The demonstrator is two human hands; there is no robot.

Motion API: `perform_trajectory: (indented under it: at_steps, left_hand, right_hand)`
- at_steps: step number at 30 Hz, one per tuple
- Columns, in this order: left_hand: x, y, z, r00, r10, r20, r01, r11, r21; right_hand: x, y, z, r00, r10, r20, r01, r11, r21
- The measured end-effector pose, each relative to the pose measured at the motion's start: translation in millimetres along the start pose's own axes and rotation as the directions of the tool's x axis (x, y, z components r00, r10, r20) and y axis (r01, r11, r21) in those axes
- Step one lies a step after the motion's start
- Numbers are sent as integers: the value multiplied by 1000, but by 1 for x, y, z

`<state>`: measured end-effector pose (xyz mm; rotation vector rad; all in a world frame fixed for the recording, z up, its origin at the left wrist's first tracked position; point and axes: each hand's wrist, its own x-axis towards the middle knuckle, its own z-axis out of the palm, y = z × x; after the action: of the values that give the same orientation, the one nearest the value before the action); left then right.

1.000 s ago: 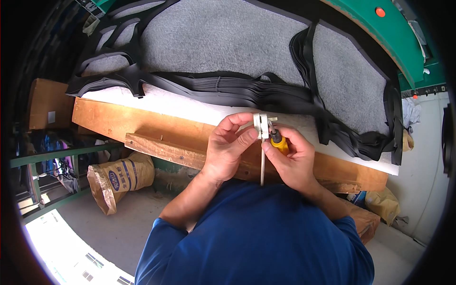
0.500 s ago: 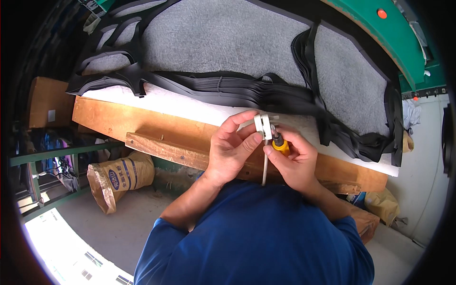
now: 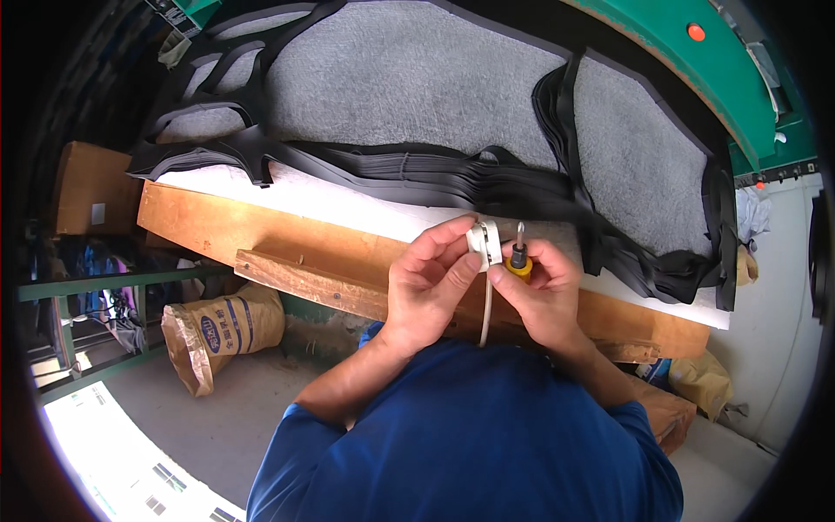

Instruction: Disassembling and reassembling a power strip plug with a screwdriver, then coiling the cable.

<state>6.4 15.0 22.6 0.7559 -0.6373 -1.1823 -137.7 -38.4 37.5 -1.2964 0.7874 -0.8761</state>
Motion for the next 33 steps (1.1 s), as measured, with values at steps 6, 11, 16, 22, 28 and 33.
perform_trajectory:
  at_steps: [6, 11, 16, 22, 28, 33]
  left_hand:
    - [0, -2, -1, 998, 41, -45, -42, 999, -14]
    - [0, -4, -2, 998, 44, -36, -45, 999, -27]
    - [-1, -1, 2, 999, 44, -14, -44, 999, -2]
    - [-1, 1, 1, 998, 59, -10, -59, 998, 4]
    - [0, -5, -8, 1000, 11, -24, -12, 999, -51]
    - [1, -7, -6, 998, -31, -48, 27, 996, -91]
  right_hand:
    - [-1, 1, 2, 999, -31, -8, 31, 999, 31]
    - [-2, -4, 2, 999, 36, -15, -34, 996, 83]
    - [-2, 3, 4, 998, -49, -31, 51, 997, 62]
    - [-2, -1, 7, 996, -87, 6, 86, 996, 35]
    - [2, -10, -1, 997, 32, 77, -34, 999, 36]
    - [6, -6, -3, 999, 30, 23, -28, 998, -65]
